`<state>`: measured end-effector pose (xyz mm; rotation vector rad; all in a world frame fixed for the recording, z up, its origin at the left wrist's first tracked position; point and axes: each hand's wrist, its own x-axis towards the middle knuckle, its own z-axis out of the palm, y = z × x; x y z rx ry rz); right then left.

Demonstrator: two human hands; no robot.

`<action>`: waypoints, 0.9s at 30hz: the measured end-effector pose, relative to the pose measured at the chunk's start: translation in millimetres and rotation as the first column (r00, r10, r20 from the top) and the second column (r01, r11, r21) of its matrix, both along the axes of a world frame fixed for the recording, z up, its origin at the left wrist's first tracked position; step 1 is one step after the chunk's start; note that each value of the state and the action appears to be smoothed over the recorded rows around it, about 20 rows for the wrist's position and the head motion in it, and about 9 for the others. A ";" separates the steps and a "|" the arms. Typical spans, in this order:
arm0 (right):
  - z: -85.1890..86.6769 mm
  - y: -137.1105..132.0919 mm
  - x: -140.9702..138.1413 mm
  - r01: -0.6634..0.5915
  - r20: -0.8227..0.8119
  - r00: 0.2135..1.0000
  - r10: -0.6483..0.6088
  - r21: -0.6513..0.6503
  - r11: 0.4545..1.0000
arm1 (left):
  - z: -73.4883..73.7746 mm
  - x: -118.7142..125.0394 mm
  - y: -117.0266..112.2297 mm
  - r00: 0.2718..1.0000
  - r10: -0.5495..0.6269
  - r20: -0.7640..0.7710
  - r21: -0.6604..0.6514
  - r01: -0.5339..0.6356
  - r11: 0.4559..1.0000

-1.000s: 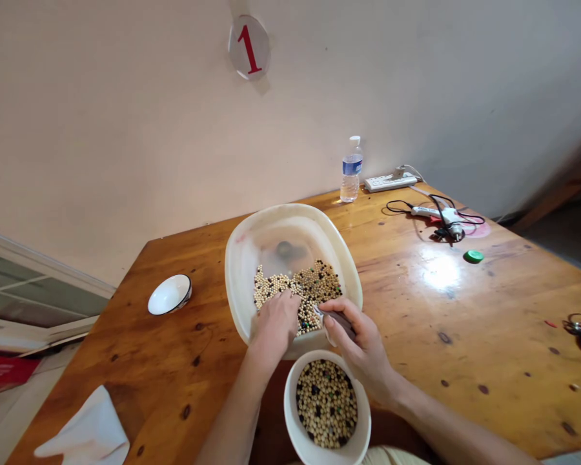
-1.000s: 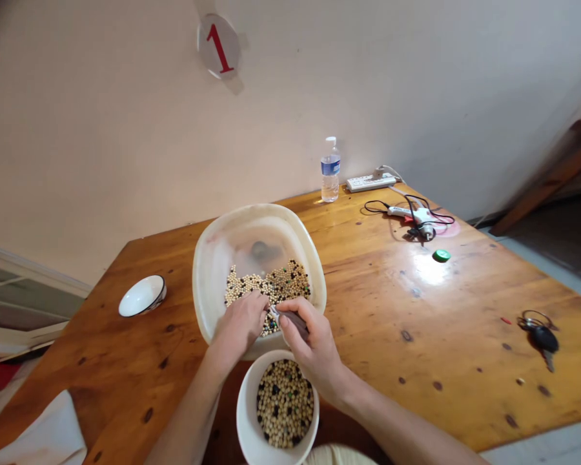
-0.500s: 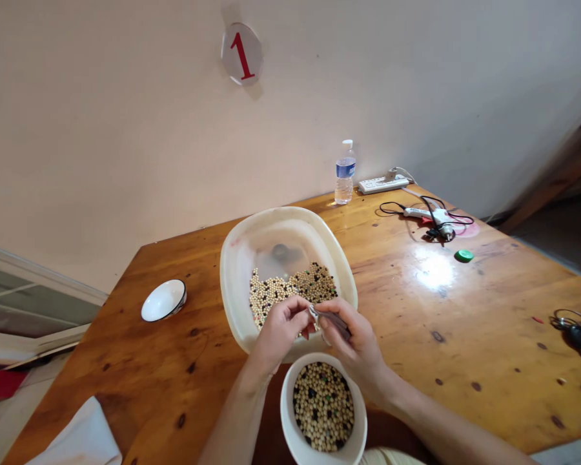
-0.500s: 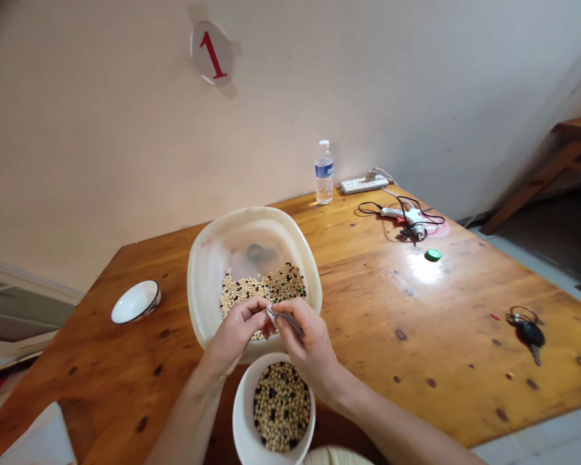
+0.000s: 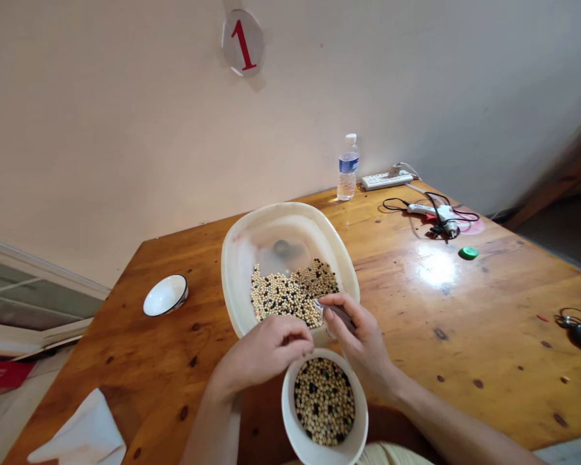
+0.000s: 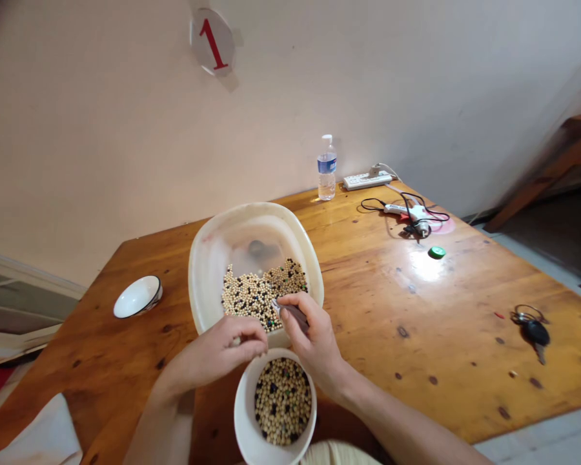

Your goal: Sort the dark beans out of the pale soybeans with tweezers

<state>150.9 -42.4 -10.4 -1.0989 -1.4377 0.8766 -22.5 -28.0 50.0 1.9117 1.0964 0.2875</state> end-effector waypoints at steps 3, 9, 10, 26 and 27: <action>-1.1 -0.7 -0.2 -0.019 -0.022 1.000 0.019 -0.020 1.000 | -12.7 -3.3 12.0 0.962 0.245 -0.120 0.171 -0.223 0.960; -1.4 -0.6 -0.3 -0.026 -0.015 1.000 0.026 -0.015 1.000 | -43.5 2.9 30.1 0.849 0.345 -0.401 0.355 -0.203 0.913; -1.2 -0.6 -0.3 -0.026 -0.010 1.000 0.026 -0.012 1.000 | -46.5 4.5 31.3 0.850 0.334 -0.406 0.370 -0.181 0.911; 0.0 -2.1 0.0 -0.038 0.038 0.999 0.037 0.048 0.998 | -47.6 18.4 32.7 0.749 0.303 -0.589 0.376 -0.077 0.923; -0.5 -2.2 0.0 -0.041 0.033 0.999 0.040 0.048 0.998 | -48.1 18.3 32.8 0.752 0.305 -0.585 0.379 -0.078 0.922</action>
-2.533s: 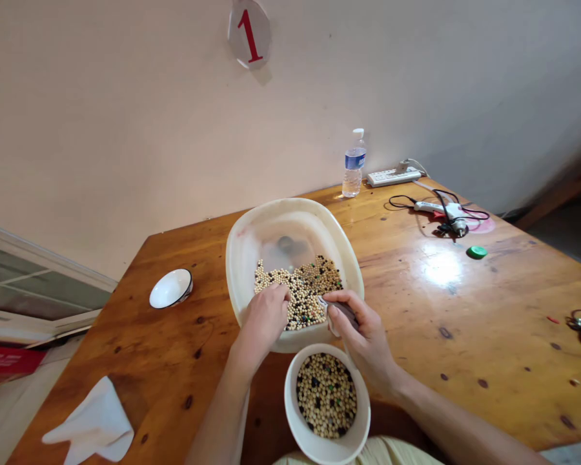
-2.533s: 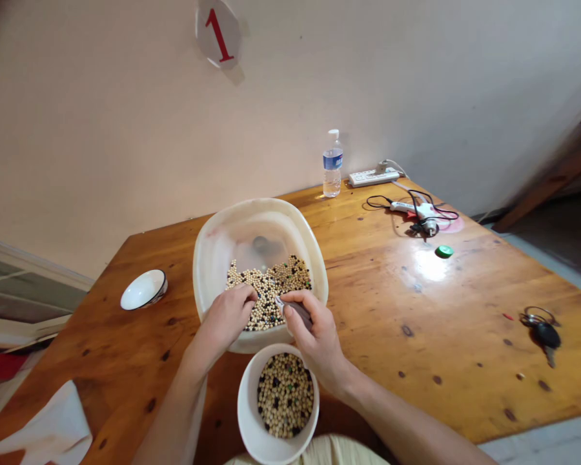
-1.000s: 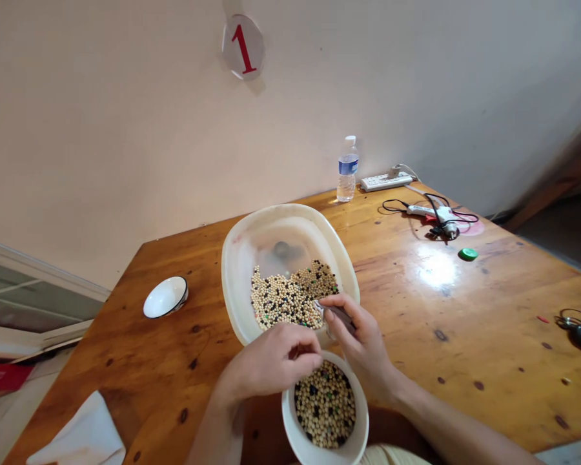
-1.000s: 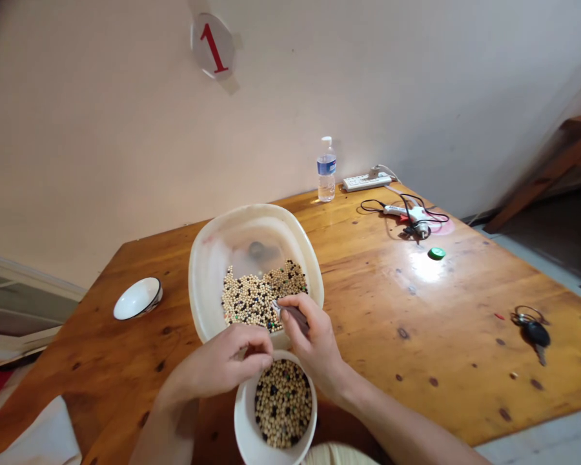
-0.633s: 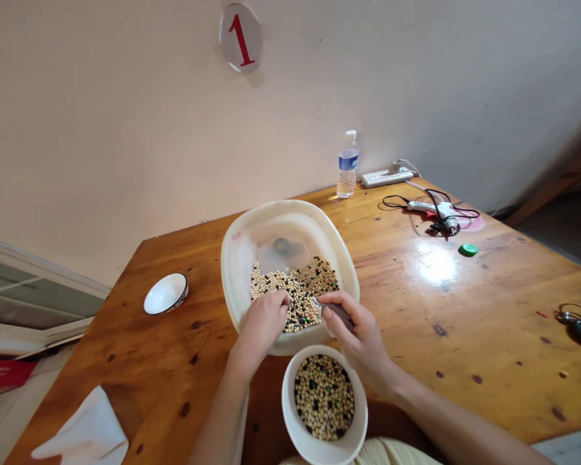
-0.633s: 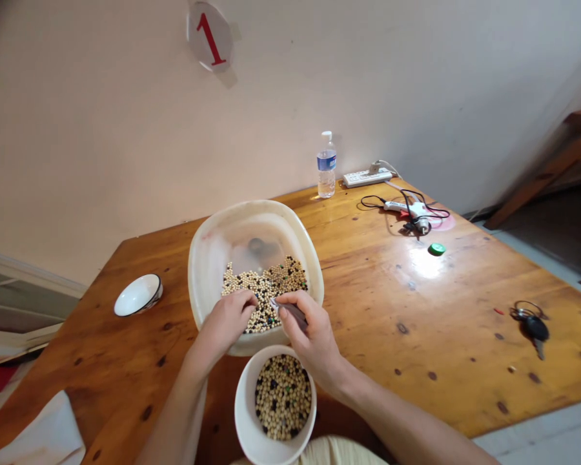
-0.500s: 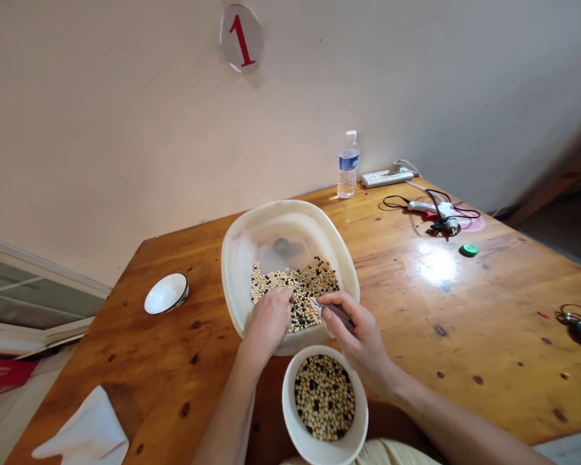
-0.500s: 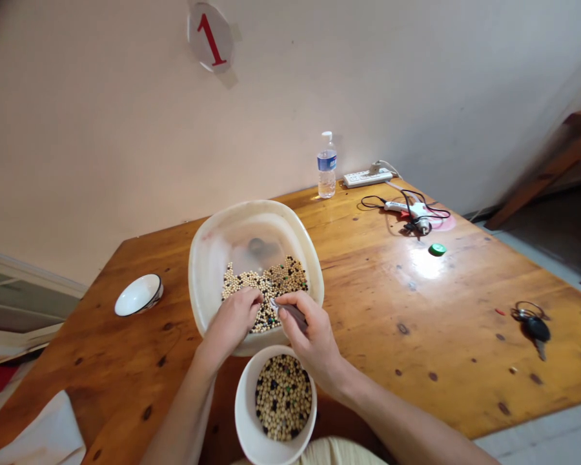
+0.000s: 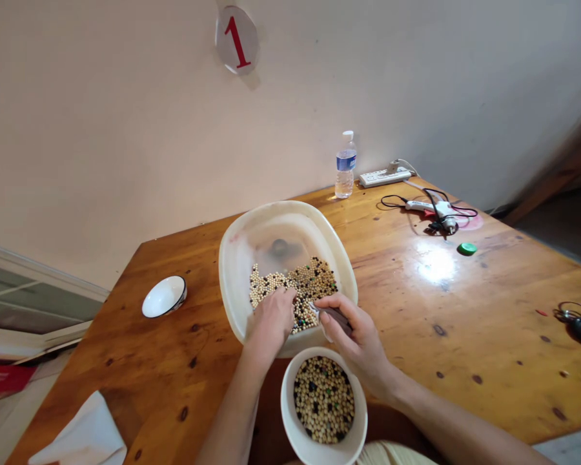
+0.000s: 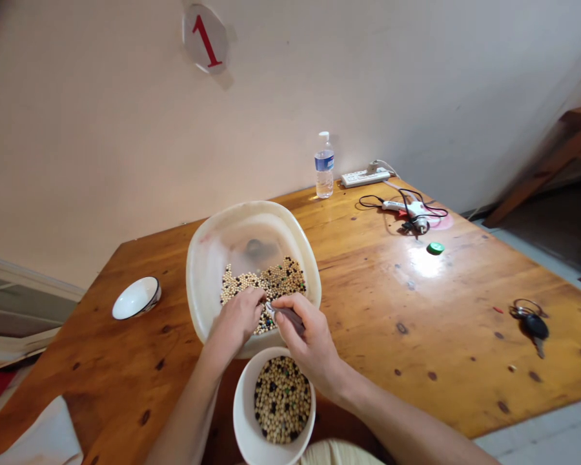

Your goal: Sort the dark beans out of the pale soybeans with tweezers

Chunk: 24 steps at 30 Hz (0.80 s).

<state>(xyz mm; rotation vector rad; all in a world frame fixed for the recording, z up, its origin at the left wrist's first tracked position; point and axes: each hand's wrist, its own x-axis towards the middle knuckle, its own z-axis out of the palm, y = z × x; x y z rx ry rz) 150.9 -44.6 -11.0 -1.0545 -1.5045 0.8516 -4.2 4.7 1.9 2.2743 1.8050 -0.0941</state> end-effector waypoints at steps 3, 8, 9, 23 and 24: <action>-1.5 0.1 -0.2 0.000 -0.010 1.000 0.000 -0.003 1.000 | -3.2 -1.2 0.7 1.000 0.004 0.023 0.005 -0.004 1.000; -1.1 0.0 -0.2 0.000 -0.008 1.000 0.000 -0.009 1.000 | -9.8 -4.0 4.1 0.998 0.044 0.037 0.006 -0.044 0.999; -0.9 -0.1 -0.1 0.000 -0.008 1.000 0.000 -0.010 1.000 | -10.5 -4.4 4.8 0.998 0.045 0.037 0.004 -0.045 0.999; -1.8 0.0 -0.1 -0.019 -0.018 1.000 0.019 -0.008 1.000 | -7.5 -2.5 4.2 0.998 0.014 -0.063 0.017 -0.013 1.000; -1.8 -0.3 0.1 -0.022 -0.015 1.000 0.022 -0.006 1.000 | -7.8 -2.8 4.4 0.999 0.019 -0.033 0.025 -0.018 1.000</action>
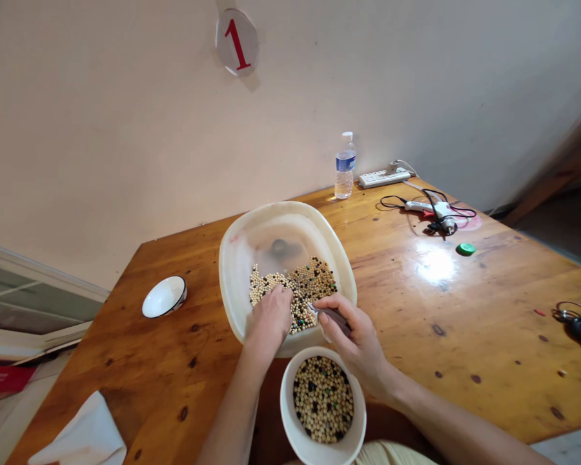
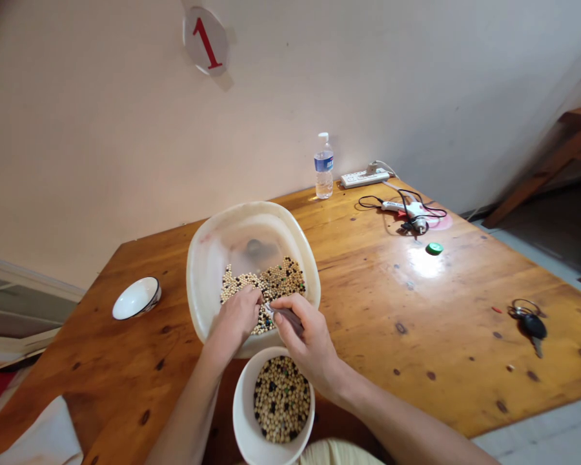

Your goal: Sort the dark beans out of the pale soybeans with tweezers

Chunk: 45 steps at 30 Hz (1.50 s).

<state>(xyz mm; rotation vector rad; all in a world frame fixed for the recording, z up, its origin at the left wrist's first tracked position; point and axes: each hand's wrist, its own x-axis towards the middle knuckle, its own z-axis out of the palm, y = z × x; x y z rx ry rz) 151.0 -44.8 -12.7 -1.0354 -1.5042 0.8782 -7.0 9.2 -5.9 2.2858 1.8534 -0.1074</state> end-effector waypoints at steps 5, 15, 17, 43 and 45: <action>-1.6 0.6 0.2 0.013 0.027 1.000 -0.014 0.032 0.999 | 4.7 0.6 -2.1 0.876 0.108 0.471 0.015 -0.130 0.991; -6.4 7.0 -0.9 0.020 0.074 0.996 -0.041 0.264 0.964 | 21.3 23.9 -34.0 0.024 0.467 0.884 -0.467 0.087 0.880; -4.8 6.7 -0.1 0.037 0.065 0.996 -0.057 0.278 0.960 | 16.6 27.6 -37.7 0.097 0.414 0.905 -0.421 0.066 0.905; 4.1 2.9 2.4 0.031 -0.080 0.996 -0.044 -0.153 0.988 | 12.4 -11.1 -11.8 0.982 -0.029 0.186 -0.050 0.039 0.998; 5.3 2.8 2.1 0.037 -0.075 0.996 -0.048 -0.142 0.989 | 8.9 -8.0 -13.3 0.981 -0.076 0.176 -0.033 0.083 0.996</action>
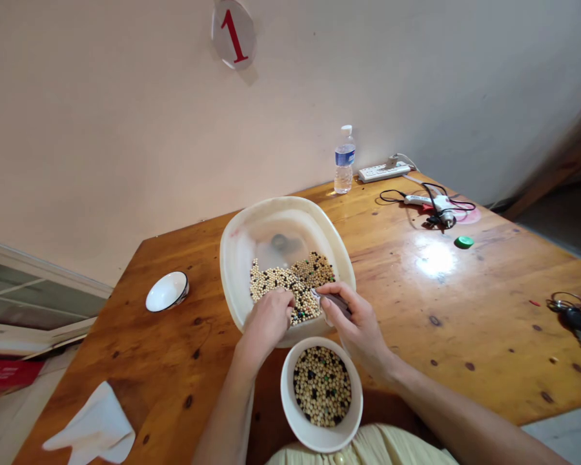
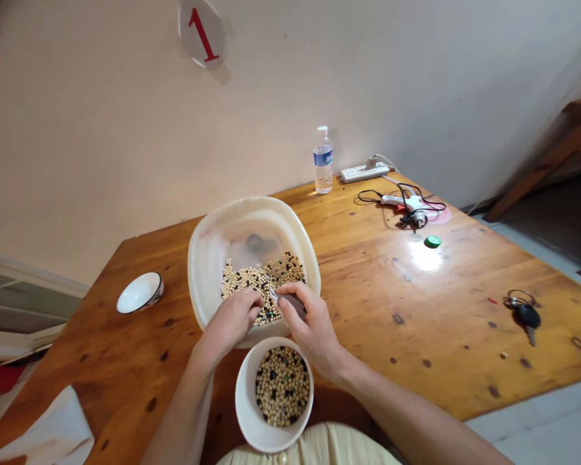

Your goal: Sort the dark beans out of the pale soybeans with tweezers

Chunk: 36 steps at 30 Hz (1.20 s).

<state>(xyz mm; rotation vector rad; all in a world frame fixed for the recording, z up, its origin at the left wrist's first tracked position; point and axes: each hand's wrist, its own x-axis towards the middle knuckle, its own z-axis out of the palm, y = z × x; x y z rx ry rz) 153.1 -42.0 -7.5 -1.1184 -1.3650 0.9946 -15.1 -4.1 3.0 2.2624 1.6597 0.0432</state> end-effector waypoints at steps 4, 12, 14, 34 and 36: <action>0.3 -0.6 -0.6 -0.001 -0.004 1.000 0.001 0.004 1.000 | -2.3 6.8 -2.9 0.998 -0.008 -0.058 0.023 0.010 1.000; -2.5 -1.6 -0.6 -0.020 -0.015 1.000 0.020 0.001 1.000 | -0.2 12.0 -3.5 0.994 0.027 -0.105 0.025 -0.024 0.999; -3.6 -1.2 -0.4 -0.015 -0.014 1.000 0.015 0.007 1.000 | -0.8 11.1 -2.7 0.997 0.060 -0.046 0.042 -0.059 0.997; -4.0 3.3 0.1 -0.049 0.189 0.982 -0.021 0.361 0.931 | 15.3 33.2 -17.4 0.091 0.556 0.826 -0.562 0.059 0.825; -4.1 3.9 1.2 -0.020 0.177 0.983 -0.044 0.345 0.939 | 15.7 27.6 -14.1 0.166 0.517 0.840 -0.521 -0.020 0.853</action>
